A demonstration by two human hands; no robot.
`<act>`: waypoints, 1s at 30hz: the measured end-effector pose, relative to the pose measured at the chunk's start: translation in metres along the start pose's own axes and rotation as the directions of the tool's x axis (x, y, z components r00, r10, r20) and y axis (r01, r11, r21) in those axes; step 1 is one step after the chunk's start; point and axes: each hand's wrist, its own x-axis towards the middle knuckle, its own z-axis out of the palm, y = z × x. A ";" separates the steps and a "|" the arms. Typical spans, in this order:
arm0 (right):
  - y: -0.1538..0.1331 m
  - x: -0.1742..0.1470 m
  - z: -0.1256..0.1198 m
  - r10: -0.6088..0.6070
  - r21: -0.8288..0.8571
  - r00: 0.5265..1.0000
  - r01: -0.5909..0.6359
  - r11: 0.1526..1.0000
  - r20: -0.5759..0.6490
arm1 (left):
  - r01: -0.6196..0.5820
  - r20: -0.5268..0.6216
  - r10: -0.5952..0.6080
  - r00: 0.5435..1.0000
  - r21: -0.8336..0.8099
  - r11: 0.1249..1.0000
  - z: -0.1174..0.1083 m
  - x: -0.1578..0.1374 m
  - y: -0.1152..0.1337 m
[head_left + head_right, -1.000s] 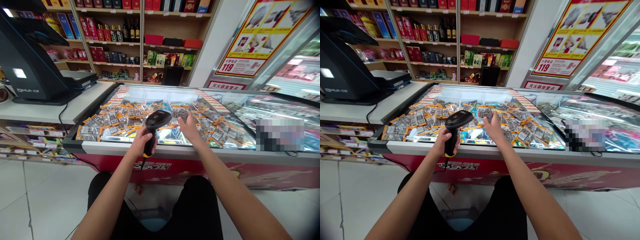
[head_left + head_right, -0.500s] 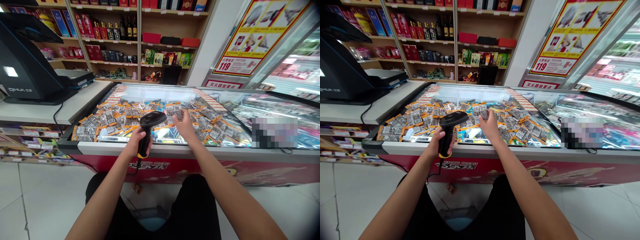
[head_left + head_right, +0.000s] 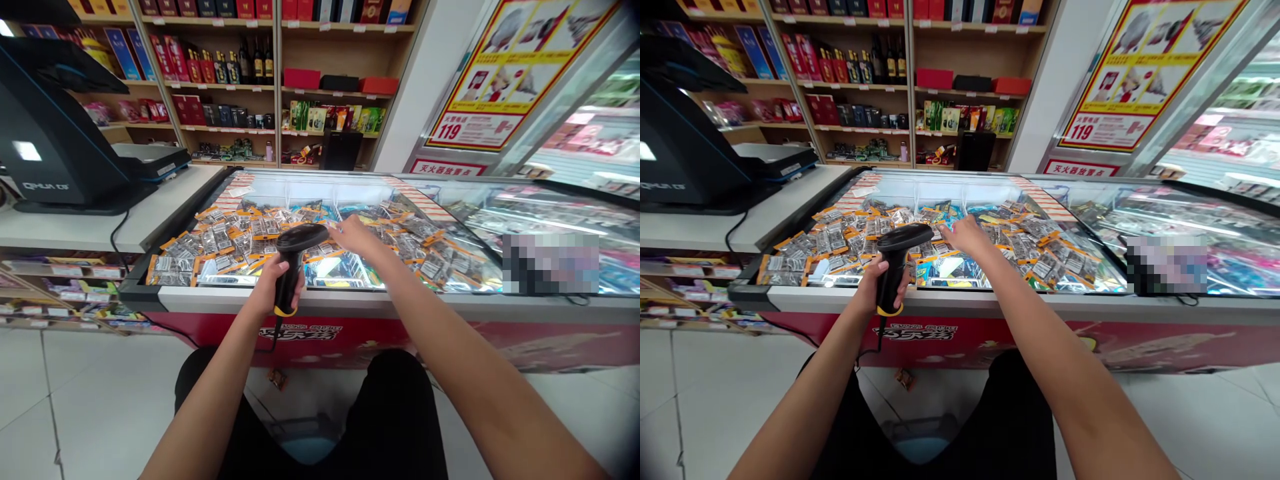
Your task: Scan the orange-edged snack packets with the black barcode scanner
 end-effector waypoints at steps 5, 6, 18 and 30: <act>0.044 -0.010 -0.017 0.217 -0.276 0.968 -0.244 0.930 -0.125 | 0.009 0.011 -0.009 1.000 -0.012 1.000 0.002 -0.001 0.001; 0.051 -0.012 -0.017 0.221 -0.286 0.968 -0.246 0.926 -0.116 | 0.010 0.007 -0.009 1.000 -0.011 1.000 0.003 -0.002 0.002; 0.057 -0.010 -0.020 0.114 -0.069 0.991 -0.119 0.990 -0.074 | 0.023 -0.009 -0.022 1.000 0.031 0.999 0.004 -0.003 0.003; 0.033 -0.021 -0.028 0.291 0.558 0.905 -0.075 0.827 -0.311 | 0.047 0.068 -0.054 0.996 0.103 0.994 -0.002 -0.004 -0.002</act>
